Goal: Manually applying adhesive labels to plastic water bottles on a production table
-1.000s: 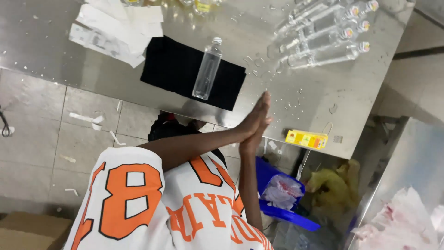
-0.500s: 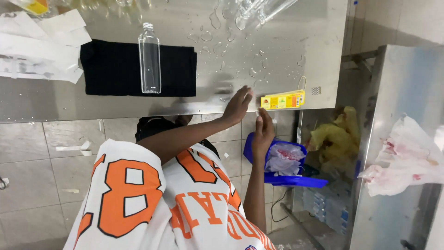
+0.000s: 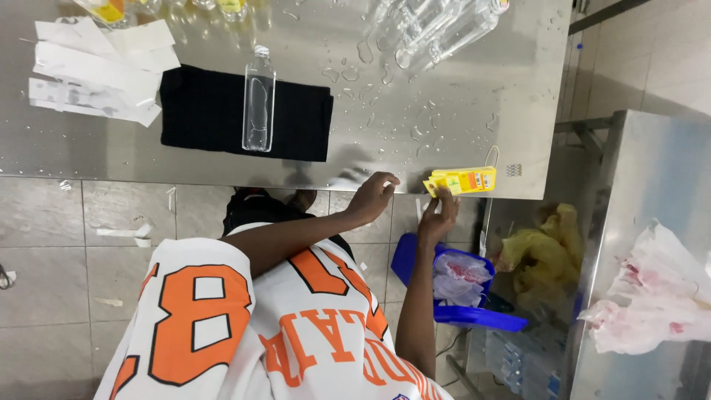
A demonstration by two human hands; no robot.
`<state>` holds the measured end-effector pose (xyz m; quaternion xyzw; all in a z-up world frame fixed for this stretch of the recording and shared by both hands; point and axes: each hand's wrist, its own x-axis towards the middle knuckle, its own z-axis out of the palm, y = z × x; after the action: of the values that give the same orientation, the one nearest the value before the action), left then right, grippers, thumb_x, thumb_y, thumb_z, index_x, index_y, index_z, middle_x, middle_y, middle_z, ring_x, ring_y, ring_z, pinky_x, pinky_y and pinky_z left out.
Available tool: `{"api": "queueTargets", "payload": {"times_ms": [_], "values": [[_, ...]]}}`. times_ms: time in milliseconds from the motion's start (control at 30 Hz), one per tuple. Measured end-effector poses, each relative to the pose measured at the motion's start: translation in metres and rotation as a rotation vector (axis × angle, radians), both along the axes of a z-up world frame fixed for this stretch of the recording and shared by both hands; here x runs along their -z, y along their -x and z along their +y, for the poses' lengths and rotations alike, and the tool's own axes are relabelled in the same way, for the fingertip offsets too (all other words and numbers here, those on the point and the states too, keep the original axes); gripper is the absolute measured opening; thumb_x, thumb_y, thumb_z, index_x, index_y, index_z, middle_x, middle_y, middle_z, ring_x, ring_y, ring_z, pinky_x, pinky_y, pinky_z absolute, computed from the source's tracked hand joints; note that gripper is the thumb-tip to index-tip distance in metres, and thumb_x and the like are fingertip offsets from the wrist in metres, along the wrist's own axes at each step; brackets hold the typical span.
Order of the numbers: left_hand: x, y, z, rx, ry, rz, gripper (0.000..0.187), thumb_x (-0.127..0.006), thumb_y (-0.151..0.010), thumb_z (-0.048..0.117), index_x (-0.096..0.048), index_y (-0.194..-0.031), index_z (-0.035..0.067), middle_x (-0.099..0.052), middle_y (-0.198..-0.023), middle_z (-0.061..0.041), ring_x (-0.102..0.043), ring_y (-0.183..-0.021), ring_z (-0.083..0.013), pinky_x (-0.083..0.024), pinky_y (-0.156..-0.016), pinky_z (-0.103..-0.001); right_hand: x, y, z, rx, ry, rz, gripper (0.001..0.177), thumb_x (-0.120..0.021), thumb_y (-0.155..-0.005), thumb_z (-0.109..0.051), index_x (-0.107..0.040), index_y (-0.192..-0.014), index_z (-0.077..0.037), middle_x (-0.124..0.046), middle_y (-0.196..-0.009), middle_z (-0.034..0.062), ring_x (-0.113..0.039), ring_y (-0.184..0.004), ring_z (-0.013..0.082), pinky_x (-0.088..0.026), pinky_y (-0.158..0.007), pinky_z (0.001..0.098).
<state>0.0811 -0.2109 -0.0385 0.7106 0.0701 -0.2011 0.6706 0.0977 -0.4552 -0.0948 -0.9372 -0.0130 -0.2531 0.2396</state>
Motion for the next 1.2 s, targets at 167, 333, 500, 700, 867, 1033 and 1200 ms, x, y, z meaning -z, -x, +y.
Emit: {"api": "queueTargets", "payload": {"times_ms": [167, 333, 500, 700, 867, 1033, 1200], "values": [[-0.007, 0.003, 0.0, 0.038, 0.028, -0.036, 0.033, -0.043, -0.118, 0.028, -0.06, -0.142, 0.014, -0.057, -0.148, -0.015, -0.068, -0.131, -0.0439, -0.06, -0.102, -0.059, -0.01, -0.01, -0.016, 0.024, -0.052, -0.035, 0.048, -0.099, -0.075, 0.003, -0.085, -0.114, -0.02, -0.084, -0.11, -0.0012, -0.078, -0.115, 0.0242, -0.047, -0.124, 0.0462], [-0.039, -0.005, 0.01, 0.036, 0.085, -0.133, 0.035, -0.045, -0.117, 0.021, -0.058, -0.145, 0.005, -0.061, -0.142, -0.023, -0.065, -0.133, -0.049, -0.055, -0.108, -0.063, -0.085, 0.001, 0.015, -0.036, -0.219, -0.077, 0.03, -0.092, -0.085, 0.008, -0.086, -0.103, -0.016, -0.085, -0.11, 0.0027, -0.077, -0.12, 0.0275, -0.041, -0.127, 0.0425], [-0.124, -0.017, 0.048, 0.054, 0.036, -0.373, 0.045, -0.058, -0.115, 0.024, -0.051, -0.154, 0.002, -0.058, -0.148, -0.025, -0.058, -0.142, -0.0503, -0.05, -0.115, -0.064, -0.177, 0.001, 0.085, -0.152, -0.315, -0.008, 0.019, -0.085, -0.099, -0.004, -0.086, -0.116, -0.013, -0.082, -0.104, 0.0062, -0.079, -0.109, 0.0309, -0.055, -0.113, 0.0462], [-0.131, -0.022, 0.086, -0.173, 0.207, -0.333, 0.034, -0.06, -0.115, 0.023, -0.064, -0.138, -0.001, -0.07, -0.12, -0.025, -0.073, -0.109, -0.0307, -0.063, -0.094, -0.046, -0.202, -0.017, 0.154, -0.368, -0.67, 0.25, 0.038, -0.078, -0.106, -0.007, -0.072, -0.143, -0.007, -0.078, -0.107, 0.0155, -0.073, -0.099, 0.0264, -0.06, -0.1, 0.0483], [-0.125, -0.016, 0.114, -0.376, 0.33, -0.298, 0.035, -0.065, -0.11, 0.021, -0.064, -0.137, -0.001, -0.071, -0.116, -0.024, -0.077, -0.1, -0.0259, -0.067, -0.086, -0.04, -0.221, -0.021, 0.213, -0.501, -0.396, 0.106, 0.034, -0.077, -0.109, -0.019, -0.072, -0.141, -0.008, -0.07, -0.125, 0.0163, -0.07, -0.117, 0.0354, -0.054, -0.104, 0.052], [-0.124, -0.013, 0.14, -0.477, 0.39, -0.285, 0.033, -0.062, -0.11, 0.023, -0.068, -0.131, -0.002, -0.074, -0.113, -0.029, -0.08, -0.097, -0.0327, -0.069, -0.083, -0.044, -0.226, -0.02, 0.245, -0.637, -0.312, 0.208, 0.038, -0.071, -0.112, -0.018, -0.068, -0.147, -0.003, -0.068, -0.126, 0.0212, -0.068, -0.121, 0.0408, -0.051, -0.107, 0.0546], [-0.124, -0.005, 0.169, -0.51, 0.407, -0.312, 0.03, -0.062, -0.109, 0.015, -0.07, -0.129, -0.005, -0.072, -0.115, -0.035, -0.079, -0.096, -0.0361, -0.07, -0.08, -0.046, -0.213, -0.019, 0.267, -0.668, -0.543, 0.35, 0.033, -0.079, -0.106, -0.015, -0.072, -0.136, -0.001, -0.072, -0.122, 0.0196, -0.071, -0.124, 0.0364, -0.05, -0.114, 0.0533]]}}
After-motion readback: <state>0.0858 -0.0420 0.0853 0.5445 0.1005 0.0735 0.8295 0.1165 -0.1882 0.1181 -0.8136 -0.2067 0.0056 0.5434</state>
